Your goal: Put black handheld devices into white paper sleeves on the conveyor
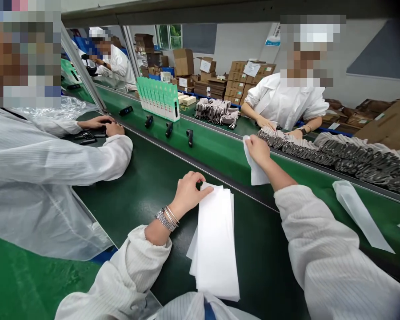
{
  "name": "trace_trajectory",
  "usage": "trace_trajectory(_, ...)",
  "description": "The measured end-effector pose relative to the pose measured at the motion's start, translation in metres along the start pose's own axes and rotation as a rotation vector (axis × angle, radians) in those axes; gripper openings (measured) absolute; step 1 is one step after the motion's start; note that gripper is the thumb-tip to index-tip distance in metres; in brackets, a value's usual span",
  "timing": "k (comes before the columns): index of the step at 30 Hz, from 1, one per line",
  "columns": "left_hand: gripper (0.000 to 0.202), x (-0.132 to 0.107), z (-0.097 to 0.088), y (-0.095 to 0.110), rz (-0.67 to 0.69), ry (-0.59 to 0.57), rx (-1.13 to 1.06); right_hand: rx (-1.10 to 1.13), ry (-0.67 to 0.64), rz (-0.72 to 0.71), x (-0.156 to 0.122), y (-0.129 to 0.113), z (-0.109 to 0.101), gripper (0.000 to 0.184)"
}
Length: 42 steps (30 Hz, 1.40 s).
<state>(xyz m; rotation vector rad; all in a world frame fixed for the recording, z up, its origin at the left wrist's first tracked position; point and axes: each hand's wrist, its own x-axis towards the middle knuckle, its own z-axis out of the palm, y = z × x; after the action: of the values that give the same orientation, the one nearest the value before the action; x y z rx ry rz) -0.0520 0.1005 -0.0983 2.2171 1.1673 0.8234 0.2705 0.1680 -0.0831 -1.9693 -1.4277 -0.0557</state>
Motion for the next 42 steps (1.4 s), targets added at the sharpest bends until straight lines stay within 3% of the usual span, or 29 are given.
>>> trace_trajectory(2, 0.005, -0.002, 0.002, 0.003, 0.057, -0.019, 0.021, -0.17, -0.103, -0.057, 0.004, -0.001, 0.018, 0.017)
trace_trajectory(4, 0.012, -0.003, 0.004, 0.007, 0.126, -0.006, 0.039, -0.191, -0.208, -0.165, 0.004, -0.016, 0.042, 0.034)
trace_trajectory(9, 0.026, -0.007, 0.008, 0.008, 0.204, 0.007, 0.102, -0.015, -0.537, -0.366, 0.005, -0.087, 0.108, 0.066)
trace_trajectory(12, 0.026, -0.008, 0.009, 0.006, 0.22, 0.013, 0.113, -0.084, -0.583, -0.339, 0.013, -0.116, 0.138, 0.068)
trace_trajectory(16, 0.02, -0.009, 0.01, 0.004, 0.234, 0.022, 0.068, -0.126, -0.548, -0.283, 0.025, -0.12, 0.156, 0.053)
trace_trajectory(20, 0.02, -0.011, 0.008, 0.006, 0.242, 0.005, 0.041, -0.12, -0.448, -0.244, 0.025, -0.095, 0.142, 0.03)
trace_trajectory(23, 0.021, -0.01, 0.007, 0.007, 0.248, -0.001, 0.051, -0.146, -0.398, -0.173, 0.018, -0.068, 0.119, 0.028)
trace_trajectory(29, 0.018, -0.007, 0.005, 0.009, 0.304, 0.027, 0.09, -0.13, -0.433, -0.062, -0.004, -0.024, 0.073, 0.042)
trace_trajectory(33, 0.015, -0.006, 0.004, 0.007, 0.317, 0.092, 0.081, 0.027, -0.427, -0.011, -0.018, -0.018, 0.059, 0.045)
trace_trajectory(35, 0.015, -0.006, 0.004, 0.006, 0.314, 0.119, 0.083, 0.214, -0.391, 0.031, -0.027, -0.025, 0.05, 0.05)
trace_trajectory(40, 0.013, -0.006, 0.003, 0.004, 0.308, 0.128, 0.091, 1.197, -0.324, 0.004, -0.073, -0.064, 0.004, 0.097)
trace_trajectory(42, 0.011, -0.005, 0.003, 0.005, 0.316, 0.127, 0.073, 1.31, -0.318, -0.021, -0.093, -0.079, -0.011, 0.112)
